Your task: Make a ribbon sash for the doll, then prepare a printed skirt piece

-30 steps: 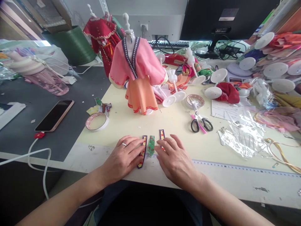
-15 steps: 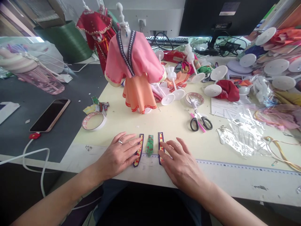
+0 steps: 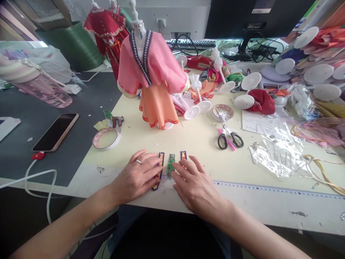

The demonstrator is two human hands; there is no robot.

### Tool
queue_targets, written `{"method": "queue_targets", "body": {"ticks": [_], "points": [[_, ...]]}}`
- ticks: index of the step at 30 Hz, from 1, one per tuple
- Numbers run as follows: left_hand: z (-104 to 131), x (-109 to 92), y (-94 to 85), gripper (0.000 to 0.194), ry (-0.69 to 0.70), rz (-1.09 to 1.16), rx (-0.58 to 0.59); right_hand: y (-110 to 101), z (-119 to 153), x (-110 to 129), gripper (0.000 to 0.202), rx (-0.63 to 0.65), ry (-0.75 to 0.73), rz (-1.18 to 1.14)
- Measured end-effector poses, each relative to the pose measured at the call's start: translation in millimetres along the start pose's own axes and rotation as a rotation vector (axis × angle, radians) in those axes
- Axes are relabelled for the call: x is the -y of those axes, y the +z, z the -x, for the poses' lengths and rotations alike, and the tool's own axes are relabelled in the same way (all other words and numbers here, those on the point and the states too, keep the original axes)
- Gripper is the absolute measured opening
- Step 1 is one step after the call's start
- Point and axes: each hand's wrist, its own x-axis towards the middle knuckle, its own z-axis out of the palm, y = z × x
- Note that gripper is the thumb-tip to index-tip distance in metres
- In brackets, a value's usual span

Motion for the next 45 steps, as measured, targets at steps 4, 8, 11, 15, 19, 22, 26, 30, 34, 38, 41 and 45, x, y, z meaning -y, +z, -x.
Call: {"method": "queue_targets", "body": {"ticks": [4, 8, 11, 15, 19, 22, 26, 30, 34, 38, 41, 45], "points": [[0, 1, 0.2, 0.025, 0.001, 0.005, 0.0, 2, -2, -1, 0.024, 0.0, -0.014, -0.006], [0, 2, 0.8, 0.024, 0.004, 0.013, 0.003, 0, 0, -2, 0.023, -0.011, -0.007, -0.009], [0, 2, 1.2, 0.024, 0.009, 0.014, 0.001, 0, 1, -2, 0.023, -0.009, -0.008, 0.002], [0, 3, 1.9, 0.024, 0.012, 0.009, -0.002, 0, 0, -1, 0.024, 0.004, -0.013, 0.023], [0, 4, 2.4, 0.025, 0.028, 0.01, -0.03, -2, 2, -2, 0.028, -0.011, -0.033, 0.026], [0, 4, 1.6, 0.025, 0.032, 0.014, -0.039, -4, 5, -5, 0.029, -0.041, -0.004, 0.024], [1, 3, 0.5, 0.024, 0.032, 0.022, -0.016, -6, 10, -7, 0.024, -0.048, 0.085, 0.032], [1, 0, 1.5, 0.024, 0.032, 0.027, -0.003, -4, 15, -4, 0.022, -0.033, 0.082, 0.014], [1, -2, 2.7, 0.024, 0.032, 0.03, -0.005, -4, 15, 0, 0.023, -0.027, 0.067, -0.006], [1, -1, 2.1, 0.024, 0.035, 0.031, -0.015, -5, 15, 0, 0.023, -0.045, 0.063, -0.005], [1, 0, 1.8, 0.024, 0.042, 0.032, -0.04, -5, 15, -1, 0.024, -0.062, 0.053, 0.008], [1, -1, 2.4, 0.024, 0.04, 0.027, -0.018, -3, 15, -2, 0.024, -0.053, 0.059, 0.017]]}}
